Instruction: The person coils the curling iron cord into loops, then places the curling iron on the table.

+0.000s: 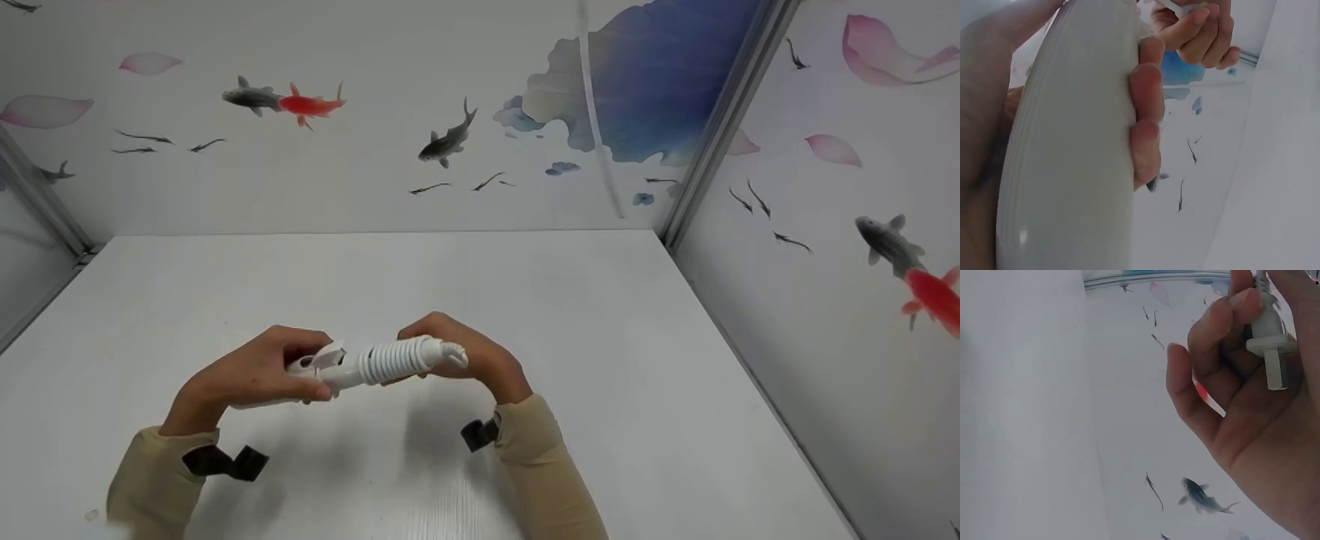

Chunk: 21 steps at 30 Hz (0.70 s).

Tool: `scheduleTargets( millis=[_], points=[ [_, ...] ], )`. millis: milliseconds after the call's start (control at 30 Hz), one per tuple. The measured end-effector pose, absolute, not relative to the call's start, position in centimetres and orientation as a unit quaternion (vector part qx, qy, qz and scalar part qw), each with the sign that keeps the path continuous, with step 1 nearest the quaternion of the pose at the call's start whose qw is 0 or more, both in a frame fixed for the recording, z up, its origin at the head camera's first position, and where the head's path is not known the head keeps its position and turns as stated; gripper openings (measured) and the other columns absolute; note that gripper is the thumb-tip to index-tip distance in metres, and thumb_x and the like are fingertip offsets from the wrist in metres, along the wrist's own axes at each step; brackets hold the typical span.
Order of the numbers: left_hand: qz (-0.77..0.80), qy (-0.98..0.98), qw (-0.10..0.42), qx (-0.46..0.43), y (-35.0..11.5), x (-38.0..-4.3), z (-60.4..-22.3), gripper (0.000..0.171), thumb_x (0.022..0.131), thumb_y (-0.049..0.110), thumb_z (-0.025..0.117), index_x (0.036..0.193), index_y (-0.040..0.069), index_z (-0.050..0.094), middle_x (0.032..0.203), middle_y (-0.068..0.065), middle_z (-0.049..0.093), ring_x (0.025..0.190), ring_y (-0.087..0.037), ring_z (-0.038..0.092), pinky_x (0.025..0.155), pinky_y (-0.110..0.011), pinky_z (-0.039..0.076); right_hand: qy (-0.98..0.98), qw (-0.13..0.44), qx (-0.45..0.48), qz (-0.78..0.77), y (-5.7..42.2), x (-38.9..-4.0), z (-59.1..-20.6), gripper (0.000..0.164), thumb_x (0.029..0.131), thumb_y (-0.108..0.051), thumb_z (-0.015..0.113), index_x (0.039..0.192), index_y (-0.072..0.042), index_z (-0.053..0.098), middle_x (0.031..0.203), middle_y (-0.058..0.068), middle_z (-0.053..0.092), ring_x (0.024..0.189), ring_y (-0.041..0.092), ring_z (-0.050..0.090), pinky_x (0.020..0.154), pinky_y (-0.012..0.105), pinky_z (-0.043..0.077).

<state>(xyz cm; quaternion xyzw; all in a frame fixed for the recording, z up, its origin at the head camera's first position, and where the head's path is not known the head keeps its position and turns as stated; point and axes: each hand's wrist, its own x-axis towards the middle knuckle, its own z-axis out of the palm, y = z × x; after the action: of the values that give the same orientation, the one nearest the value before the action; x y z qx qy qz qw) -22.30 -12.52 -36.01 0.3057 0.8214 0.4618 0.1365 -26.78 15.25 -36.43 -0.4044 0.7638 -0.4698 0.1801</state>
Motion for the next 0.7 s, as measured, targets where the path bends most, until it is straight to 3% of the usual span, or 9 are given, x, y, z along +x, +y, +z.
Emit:
scheduleTargets(
  millis=[167, 333, 467, 700],
  points=[
    [0.448, 0.813, 0.166, 0.334, -13.0, -22.2, -35.6, 0.030, 0.076, 0.026, 0.087, 0.100, 0.016, 0.072, 0.091, 0.000, 0.069, 0.079, -0.013, 0.061, 0.072, -0.026, 0.050, 0.799, 0.178, -0.363, -0.445, 15.2, -26.9, -36.5, 0.005, 0.086, -0.010, 0.075, 0.087, -0.005, 0.074, 0.079, -0.006, 0.065, 0.064, 0.007, 0.050, 0.061, 0.023, 0.046],
    [0.385, 0.844, 0.174, 0.330, -13.0, -21.7, -35.2, 0.032, 0.072, 0.027, 0.089, 0.100, 0.024, 0.074, 0.092, 0.005, 0.069, 0.080, -0.012, 0.061, 0.073, -0.025, 0.049, 0.812, 0.185, -0.360, -0.420, 14.9, -26.5, -36.3, 0.013, 0.082, -0.018, 0.082, 0.091, -0.012, 0.075, 0.084, 0.001, 0.070, 0.063, 0.009, 0.056, 0.063, 0.023, 0.049],
    [0.314, 0.881, 0.165, 0.313, -12.6, -21.2, -35.0, 0.034, 0.072, 0.029, 0.089, 0.101, 0.029, 0.073, 0.093, 0.010, 0.069, 0.080, -0.010, 0.059, 0.073, -0.028, 0.048, 0.822, 0.199, -0.362, -0.393, 14.8, -26.6, -36.4, 0.018, 0.080, -0.023, 0.085, 0.093, -0.017, 0.075, 0.087, 0.000, 0.072, 0.069, 0.009, 0.062, 0.068, 0.024, 0.052],
    [0.225, 0.923, 0.123, 0.286, -11.9, -20.6, -35.1, 0.037, 0.071, 0.027, 0.090, 0.104, 0.025, 0.073, 0.094, 0.007, 0.070, 0.077, -0.010, 0.057, 0.071, -0.032, 0.048, 0.842, 0.196, -0.348, -0.364, 14.9, -26.7, -36.6, 0.014, 0.084, -0.023, 0.082, 0.095, -0.020, 0.074, 0.086, -0.004, 0.070, 0.076, 0.009, 0.062, 0.071, 0.026, 0.054]
  ],
)
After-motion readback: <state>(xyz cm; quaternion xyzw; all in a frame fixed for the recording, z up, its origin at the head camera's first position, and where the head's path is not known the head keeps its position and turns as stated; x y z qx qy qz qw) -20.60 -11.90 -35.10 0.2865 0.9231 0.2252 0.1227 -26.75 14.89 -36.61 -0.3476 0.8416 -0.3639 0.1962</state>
